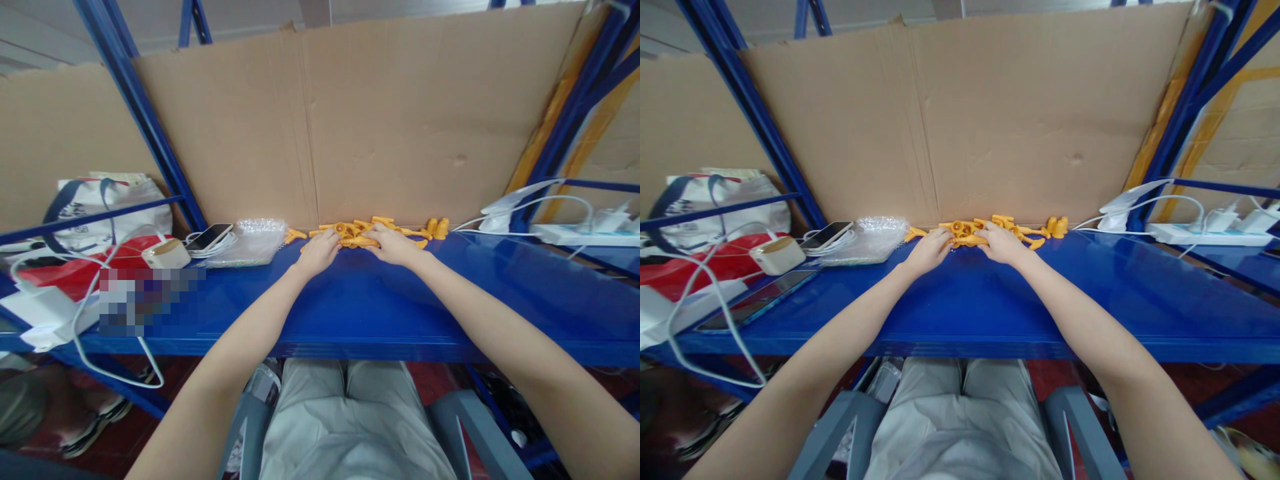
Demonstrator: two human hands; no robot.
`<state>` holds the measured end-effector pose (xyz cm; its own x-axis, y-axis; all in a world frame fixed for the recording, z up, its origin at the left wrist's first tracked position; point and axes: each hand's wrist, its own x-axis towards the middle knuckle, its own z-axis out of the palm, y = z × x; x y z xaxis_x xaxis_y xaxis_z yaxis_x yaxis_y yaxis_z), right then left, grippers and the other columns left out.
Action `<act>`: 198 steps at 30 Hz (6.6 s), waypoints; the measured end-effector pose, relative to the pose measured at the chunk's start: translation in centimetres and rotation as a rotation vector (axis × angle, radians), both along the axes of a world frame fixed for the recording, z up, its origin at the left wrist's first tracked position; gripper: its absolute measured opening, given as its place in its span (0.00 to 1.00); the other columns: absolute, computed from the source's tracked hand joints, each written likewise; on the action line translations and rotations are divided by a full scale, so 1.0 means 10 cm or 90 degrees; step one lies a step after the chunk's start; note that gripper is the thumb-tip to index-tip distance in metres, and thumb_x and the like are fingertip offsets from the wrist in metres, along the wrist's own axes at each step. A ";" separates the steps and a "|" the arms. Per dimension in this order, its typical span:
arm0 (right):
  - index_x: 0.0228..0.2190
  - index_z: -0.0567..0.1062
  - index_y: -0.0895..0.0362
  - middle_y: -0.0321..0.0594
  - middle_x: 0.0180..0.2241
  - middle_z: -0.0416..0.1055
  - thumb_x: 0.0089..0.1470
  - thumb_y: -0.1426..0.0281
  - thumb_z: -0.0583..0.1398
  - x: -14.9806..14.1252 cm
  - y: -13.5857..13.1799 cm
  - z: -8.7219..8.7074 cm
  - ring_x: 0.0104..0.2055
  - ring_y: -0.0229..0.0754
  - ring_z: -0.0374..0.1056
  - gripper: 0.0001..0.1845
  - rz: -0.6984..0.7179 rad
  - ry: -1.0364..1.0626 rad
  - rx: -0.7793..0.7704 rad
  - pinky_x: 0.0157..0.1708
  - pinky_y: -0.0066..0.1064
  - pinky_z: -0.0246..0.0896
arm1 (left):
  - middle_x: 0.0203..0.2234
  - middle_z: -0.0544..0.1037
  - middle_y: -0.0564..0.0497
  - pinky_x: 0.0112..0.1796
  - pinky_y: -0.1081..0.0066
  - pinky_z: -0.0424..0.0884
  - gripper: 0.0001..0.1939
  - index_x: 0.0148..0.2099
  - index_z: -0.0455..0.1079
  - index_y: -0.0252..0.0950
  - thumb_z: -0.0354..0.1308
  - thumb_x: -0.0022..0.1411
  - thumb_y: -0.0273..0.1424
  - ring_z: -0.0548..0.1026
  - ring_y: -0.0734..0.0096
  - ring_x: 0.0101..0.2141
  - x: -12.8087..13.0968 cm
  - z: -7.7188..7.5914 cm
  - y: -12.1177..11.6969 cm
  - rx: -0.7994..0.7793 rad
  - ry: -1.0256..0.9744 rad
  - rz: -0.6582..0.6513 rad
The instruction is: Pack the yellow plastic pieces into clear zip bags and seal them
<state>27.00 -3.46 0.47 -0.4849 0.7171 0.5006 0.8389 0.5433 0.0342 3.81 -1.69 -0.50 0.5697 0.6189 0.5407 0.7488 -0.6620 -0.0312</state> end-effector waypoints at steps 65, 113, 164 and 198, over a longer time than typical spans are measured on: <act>0.50 0.71 0.53 0.44 0.44 0.75 0.51 0.65 0.67 0.13 0.11 -0.02 0.31 0.35 0.74 0.24 0.121 0.544 -0.425 0.30 0.27 0.70 | 0.37 0.75 0.47 0.43 0.68 0.72 0.08 0.41 0.74 0.34 0.56 0.66 0.32 0.76 0.66 0.41 -0.08 -0.05 0.15 0.066 -0.105 -0.061; 0.37 0.74 0.55 0.38 0.34 0.74 0.45 0.71 0.69 0.08 0.21 -0.05 0.34 0.39 0.74 0.15 0.187 0.567 -0.372 0.40 0.39 0.75 | 0.37 0.73 0.46 0.44 0.64 0.71 0.09 0.40 0.73 0.35 0.54 0.68 0.33 0.75 0.64 0.41 -0.07 -0.06 0.25 0.022 -0.089 -0.105; 0.46 0.70 0.55 0.51 0.48 0.72 0.55 0.76 0.53 0.21 0.30 -0.14 0.53 0.52 0.69 0.16 0.187 0.091 0.084 0.52 0.49 0.66 | 0.34 0.76 0.48 0.45 0.65 0.71 0.10 0.37 0.73 0.34 0.55 0.66 0.35 0.75 0.65 0.38 -0.05 -0.05 0.22 -0.094 -0.122 -0.108; 0.47 0.73 0.60 0.57 0.49 0.75 0.54 0.69 0.61 0.78 0.30 -0.19 0.53 0.59 0.70 0.18 -0.446 0.175 -0.115 0.49 0.45 0.64 | 0.57 0.70 0.39 0.53 0.47 0.68 0.27 0.62 0.64 0.46 0.47 0.62 0.25 0.65 0.46 0.60 -0.45 -0.12 0.35 -0.264 0.047 0.350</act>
